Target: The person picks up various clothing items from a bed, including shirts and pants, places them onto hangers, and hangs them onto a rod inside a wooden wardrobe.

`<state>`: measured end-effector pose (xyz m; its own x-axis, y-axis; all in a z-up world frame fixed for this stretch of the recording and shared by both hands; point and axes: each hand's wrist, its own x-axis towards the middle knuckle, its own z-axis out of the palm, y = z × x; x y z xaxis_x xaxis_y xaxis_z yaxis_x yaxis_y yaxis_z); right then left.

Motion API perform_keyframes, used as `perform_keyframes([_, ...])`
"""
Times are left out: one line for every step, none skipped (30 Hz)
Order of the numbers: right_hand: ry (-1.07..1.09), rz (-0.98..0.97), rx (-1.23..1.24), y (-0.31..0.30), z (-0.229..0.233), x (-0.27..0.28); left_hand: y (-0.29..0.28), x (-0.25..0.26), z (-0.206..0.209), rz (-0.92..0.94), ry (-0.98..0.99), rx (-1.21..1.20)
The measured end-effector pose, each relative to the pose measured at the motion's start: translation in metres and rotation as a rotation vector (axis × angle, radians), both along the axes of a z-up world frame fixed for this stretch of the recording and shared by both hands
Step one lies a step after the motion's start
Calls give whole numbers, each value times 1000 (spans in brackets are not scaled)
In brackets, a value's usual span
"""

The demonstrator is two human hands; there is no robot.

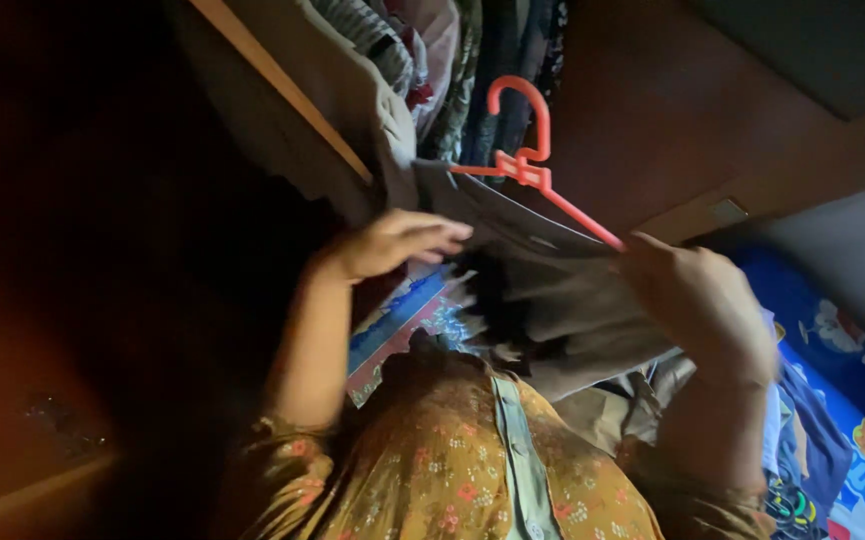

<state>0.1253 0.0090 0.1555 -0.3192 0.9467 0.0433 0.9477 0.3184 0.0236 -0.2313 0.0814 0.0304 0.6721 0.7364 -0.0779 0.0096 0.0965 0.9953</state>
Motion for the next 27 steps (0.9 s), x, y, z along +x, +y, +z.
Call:
perform_keyframes([61,-55,-5,-6,14,-5,1,-28,3,33,-8,-3])
perform_keyframes([42,-69,-22,-8,27,-13,2,-52,5,67,-16,-7])
perform_keyframes([24,-85,-40,-8,38,-20,5,-73,5,146,-9,-42])
perform_keyframes([5,-102,-57,-5,48,-28,8,-92,5,225,-1,-77])
perform_keyframes([1,-111,-91,-1,57,-36,10,-108,6,304,7,-110])
perform_keyframes([-2,-121,-123,2,63,-45,12,-121,5,369,2,-111])
perform_keyframes([-5,-132,-156,4,67,-54,12,-133,3,435,-1,-111])
perform_keyframes([-32,-115,-175,7,71,-60,14,-143,-1,500,-4,-112])
perform_keyframes([-51,-103,-193,11,74,-65,20,-151,-9,577,-14,-56])
perform_keyframes([-61,-93,-203,16,75,-69,28,-160,-19,654,-24,1])
perform_keyframes([-74,-84,-209,19,77,-71,36,-169,-31,731,-32,62])
perform_keyframes([-84,-72,-215,23,80,-70,50,-175,-45,840,-83,81])
perform_keyframes([-91,-61,-224,24,81,-70,67,-178,-63,947,-134,101])
perform_keyframes([-92,-58,-227,26,80,-71,85,-180,-81,1054,-186,124])
perform_keyframes([-96,-53,-232,30,79,-72,108,-183,-95,1029,-350,74])
perform_keyframes([-99,-47,-234,31,79,-72,121,-186,-106,975,-481,61])
perform_keyframes([-94,-38,-228,36,77,-71,133,-189,-110,886,-608,58])
perform_keyframes([-97,-29,-220,40,77,-71,142,-193,-109,742,-700,67])
perform_keyframes([-102,-23,-212,45,76,-68,151,-194,-107,612,-749,61])
perform_keyframes([-115,-14,-206,50,73,-64,162,-191,-105,483,-791,60])
perform_keyframes([-115,-15,-194,52,69,-59,177,-184,-103,379,-816,67])
perform_keyframes([-124,-16,-174,51,67,-52,194,-179,-101,335,-811,120])
perform_keyframes([-120,-16,-155,58,62,-49,212,-172,-104,292,-805,191])
perform_keyframes([-128,-13,-141,65,57,-46,230,-165,-107,249,-800,261])
perform_keyframes([-139,-7,-107,70,54,-40,245,-158,-105,207,-790,333])
perform_keyframes([-151,0,-80,75,53,-33,254,-152,-103,165,-780,404])
perform_keyframes([-162,14,-77,81,48,-32,262,-150,-100,198,-648,184])
